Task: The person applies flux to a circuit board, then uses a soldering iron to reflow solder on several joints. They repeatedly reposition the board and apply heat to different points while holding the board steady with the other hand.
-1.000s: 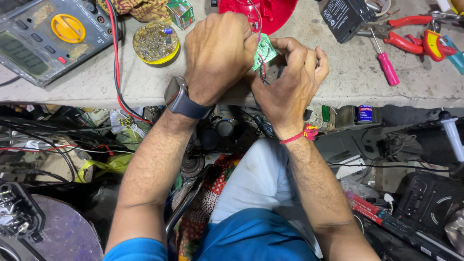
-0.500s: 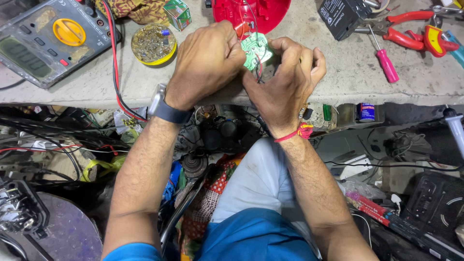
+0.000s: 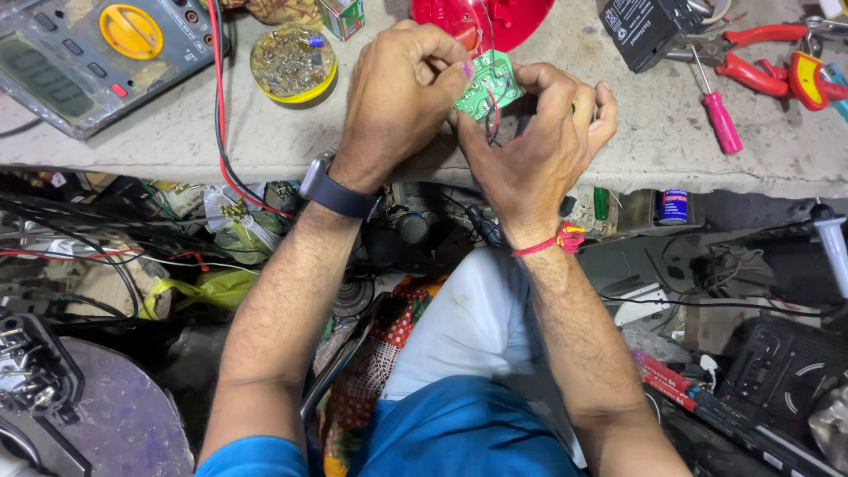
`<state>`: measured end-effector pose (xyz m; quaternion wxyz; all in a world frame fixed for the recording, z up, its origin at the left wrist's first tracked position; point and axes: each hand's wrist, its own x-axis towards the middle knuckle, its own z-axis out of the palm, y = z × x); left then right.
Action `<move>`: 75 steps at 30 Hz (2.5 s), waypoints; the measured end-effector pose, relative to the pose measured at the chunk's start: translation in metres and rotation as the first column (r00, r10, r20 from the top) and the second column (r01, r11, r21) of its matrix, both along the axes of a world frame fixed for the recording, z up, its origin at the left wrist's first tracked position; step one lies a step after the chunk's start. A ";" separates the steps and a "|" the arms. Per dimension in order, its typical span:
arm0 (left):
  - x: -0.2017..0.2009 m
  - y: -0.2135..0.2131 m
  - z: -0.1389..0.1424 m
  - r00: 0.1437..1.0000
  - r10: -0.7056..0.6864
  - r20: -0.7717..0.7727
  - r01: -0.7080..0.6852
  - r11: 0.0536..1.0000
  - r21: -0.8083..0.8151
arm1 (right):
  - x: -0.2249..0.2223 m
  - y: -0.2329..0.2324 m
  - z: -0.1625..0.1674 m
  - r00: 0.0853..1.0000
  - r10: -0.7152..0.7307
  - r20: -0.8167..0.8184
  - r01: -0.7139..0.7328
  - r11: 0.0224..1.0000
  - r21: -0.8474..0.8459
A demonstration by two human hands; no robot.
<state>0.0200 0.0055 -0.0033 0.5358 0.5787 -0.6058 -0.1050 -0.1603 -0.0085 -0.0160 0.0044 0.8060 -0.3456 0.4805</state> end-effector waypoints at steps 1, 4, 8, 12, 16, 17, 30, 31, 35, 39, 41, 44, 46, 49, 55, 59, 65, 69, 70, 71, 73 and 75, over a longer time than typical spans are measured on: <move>0.001 -0.001 -0.002 1.000 -0.002 0.002 0.002 1.000 -0.023 | 0.000 -0.001 0.000 1.000 -0.001 -0.002 0.001 1.000 0.001; 0.005 -0.001 -0.005 0.932 -0.158 -0.327 0.193 0.978 0.077 | 0.002 -0.001 0.000 0.999 -0.035 -0.011 0.035 0.999 -0.005; 0.009 0.005 -0.008 0.972 -0.170 -0.160 0.174 0.985 0.011 | 0.002 -0.001 0.000 0.999 -0.050 -0.019 0.051 0.999 0.009; 0.008 0.001 -0.004 0.977 -0.155 -0.149 0.158 0.987 0.009 | 0.000 -0.001 0.000 0.999 -0.040 -0.031 0.040 0.999 0.004; 0.004 -0.004 0.001 0.981 -0.111 -0.160 0.118 0.992 0.035 | -0.001 0.000 0.001 0.999 -0.025 -0.040 0.024 1.000 -0.016; 0.004 -0.004 0.002 0.985 -0.102 -0.141 0.107 0.994 0.030 | -0.001 0.000 0.002 0.999 -0.024 -0.038 0.024 1.000 -0.001; 0.005 0.006 0.000 0.987 -0.104 -0.124 0.111 0.993 0.044 | -0.002 0.001 0.005 0.997 -0.046 -0.058 0.047 0.999 0.023; 0.004 0.007 0.000 0.985 -0.109 -0.130 0.115 0.993 0.036 | -0.003 0.001 0.005 0.997 -0.049 -0.063 0.051 0.998 0.025; 0.004 0.010 0.000 0.993 -0.089 -0.077 0.090 0.996 0.008 | -0.004 0.002 0.005 0.996 -0.041 -0.076 0.043 0.999 0.024; 0.004 0.012 0.001 0.992 -0.096 -0.079 0.097 0.995 0.005 | -0.005 0.003 0.006 0.997 -0.032 -0.076 0.035 0.999 0.035; 0.004 0.012 0.001 0.992 -0.099 -0.079 0.099 0.995 -0.003 | -0.005 0.003 0.006 0.997 -0.027 -0.076 0.031 0.999 0.042; 0.004 0.012 0.001 0.993 -0.099 -0.072 0.098 0.995 -0.012 | -0.005 0.003 0.006 0.997 -0.021 -0.074 0.024 0.999 0.047; 0.004 0.013 0.001 0.989 -0.113 -0.099 0.113 0.994 -0.001 | -0.005 0.002 0.005 0.998 -0.010 -0.068 0.013 0.999 0.040; 0.003 0.013 0.001 0.992 -0.102 -0.068 0.100 0.995 -0.025 | -0.006 0.002 0.003 0.998 -0.008 -0.063 0.010 0.999 0.040; 0.003 0.013 0.001 0.987 -0.117 -0.107 0.116 0.993 -0.006 | -0.006 0.003 0.007 0.997 -0.004 -0.076 0.009 0.998 0.068; 0.004 0.014 -0.001 0.987 -0.122 -0.102 0.120 0.992 -0.024 | -0.004 0.008 0.016 0.995 0.023 -0.096 -0.018 0.998 0.056; 0.004 0.015 0.002 0.989 -0.122 -0.085 0.120 0.992 -0.021 | -0.020 0.013 0.017 0.940 0.191 0.284 -0.245 0.955 0.168; 0.001 0.018 0.003 0.993 -0.101 -0.060 0.100 0.995 -0.015 | -0.074 0.012 -0.012 0.755 0.196 0.626 -0.248 0.969 -0.004; 0.001 0.017 0.003 0.994 -0.099 -0.048 0.098 0.995 -0.024 | -0.094 0.011 -0.022 0.711 0.162 0.684 -0.202 0.979 -0.021; 0.002 0.017 0.003 0.996 -0.086 -0.028 0.085 0.996 -0.024 | -0.117 0.008 -0.031 0.670 0.112 0.734 -0.166 0.986 0.001; 0.002 0.018 0.001 0.998 -0.063 0.010 0.064 0.998 -0.016 | -0.168 -0.002 -0.049 0.562 -0.150 0.813 -0.066 0.972 0.225; 0.001 0.017 0.000 0.997 -0.072 0.014 0.072 0.997 -0.029 | -0.219 -0.018 -0.058 0.268 -0.383 0.884 -0.275 0.849 0.451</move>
